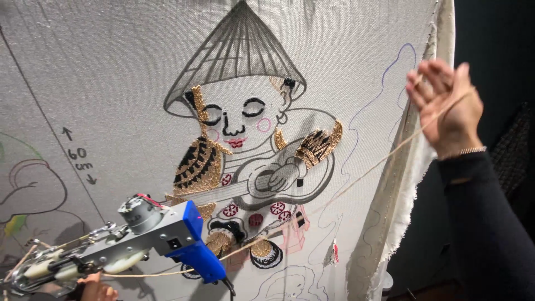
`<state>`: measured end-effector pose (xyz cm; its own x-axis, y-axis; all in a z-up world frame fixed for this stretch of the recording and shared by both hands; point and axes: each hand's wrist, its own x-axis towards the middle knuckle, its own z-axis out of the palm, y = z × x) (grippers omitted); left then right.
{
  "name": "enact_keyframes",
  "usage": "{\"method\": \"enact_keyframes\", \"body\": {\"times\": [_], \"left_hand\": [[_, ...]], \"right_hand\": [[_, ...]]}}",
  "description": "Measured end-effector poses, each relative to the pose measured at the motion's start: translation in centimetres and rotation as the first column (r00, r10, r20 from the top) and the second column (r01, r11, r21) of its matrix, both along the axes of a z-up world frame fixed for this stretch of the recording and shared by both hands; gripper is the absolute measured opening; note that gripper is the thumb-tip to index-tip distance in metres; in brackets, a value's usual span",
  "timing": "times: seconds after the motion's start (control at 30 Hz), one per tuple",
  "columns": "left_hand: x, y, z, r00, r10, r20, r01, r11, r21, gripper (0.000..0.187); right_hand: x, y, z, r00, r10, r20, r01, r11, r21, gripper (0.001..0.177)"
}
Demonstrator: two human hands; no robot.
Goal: The person uses a tufting gun to create a rug featuring a character design.
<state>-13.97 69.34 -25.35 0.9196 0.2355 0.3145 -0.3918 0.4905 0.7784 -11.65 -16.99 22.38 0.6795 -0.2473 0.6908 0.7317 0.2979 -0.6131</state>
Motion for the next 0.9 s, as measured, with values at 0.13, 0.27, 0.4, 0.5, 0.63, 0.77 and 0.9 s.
{"method": "enact_keyframes", "body": {"times": [0.13, 0.27, 0.4, 0.5, 0.63, 0.77, 0.9], "left_hand": [[5.0, 0.5, -3.8, 0.969, -0.194, 0.152, 0.213, 0.969, -0.124, 0.057], [6.5, -1.1, -3.2, 0.882, -0.386, 0.271, 0.428, 0.896, -0.119, 0.056], [5.2, -7.4, 1.7, 0.915, -0.298, 0.27, 0.323, 0.945, -0.052, 0.03], [0.4, -15.3, 8.4, 0.973, 0.223, -0.053, -0.224, 0.974, -0.014, 0.005], [-0.9, -19.5, 10.8, 0.958, 0.26, -0.118, -0.26, 0.965, 0.016, 0.015], [-0.7, -21.6, 11.0, 0.972, 0.218, -0.092, -0.216, 0.976, 0.033, 0.016], [-0.3, -23.9, 11.2, 0.982, 0.139, -0.125, -0.131, 0.989, 0.066, 0.01]], "right_hand": [[-2.7, 5.3, 5.6, 0.977, 0.04, 0.21, -0.013, 0.991, -0.132, 0.043], [-3.2, 8.1, 1.3, 0.982, -0.12, 0.143, 0.163, 0.925, -0.343, 0.028], [-1.7, 7.3, -5.6, 0.958, -0.277, -0.074, 0.208, 0.849, -0.487, 0.029], [-2.8, 6.7, -7.9, 0.899, -0.405, -0.168, 0.206, 0.729, -0.653, 0.029], [-4.6, 5.8, -8.6, 0.847, -0.526, -0.069, 0.241, 0.497, -0.834, 0.03], [-6.3, 5.9, -9.8, 0.826, -0.55, -0.124, 0.086, 0.342, -0.936, 0.037], [-9.1, 7.8, -11.9, 0.702, -0.631, -0.33, -0.313, 0.143, -0.939, 0.05]]}}
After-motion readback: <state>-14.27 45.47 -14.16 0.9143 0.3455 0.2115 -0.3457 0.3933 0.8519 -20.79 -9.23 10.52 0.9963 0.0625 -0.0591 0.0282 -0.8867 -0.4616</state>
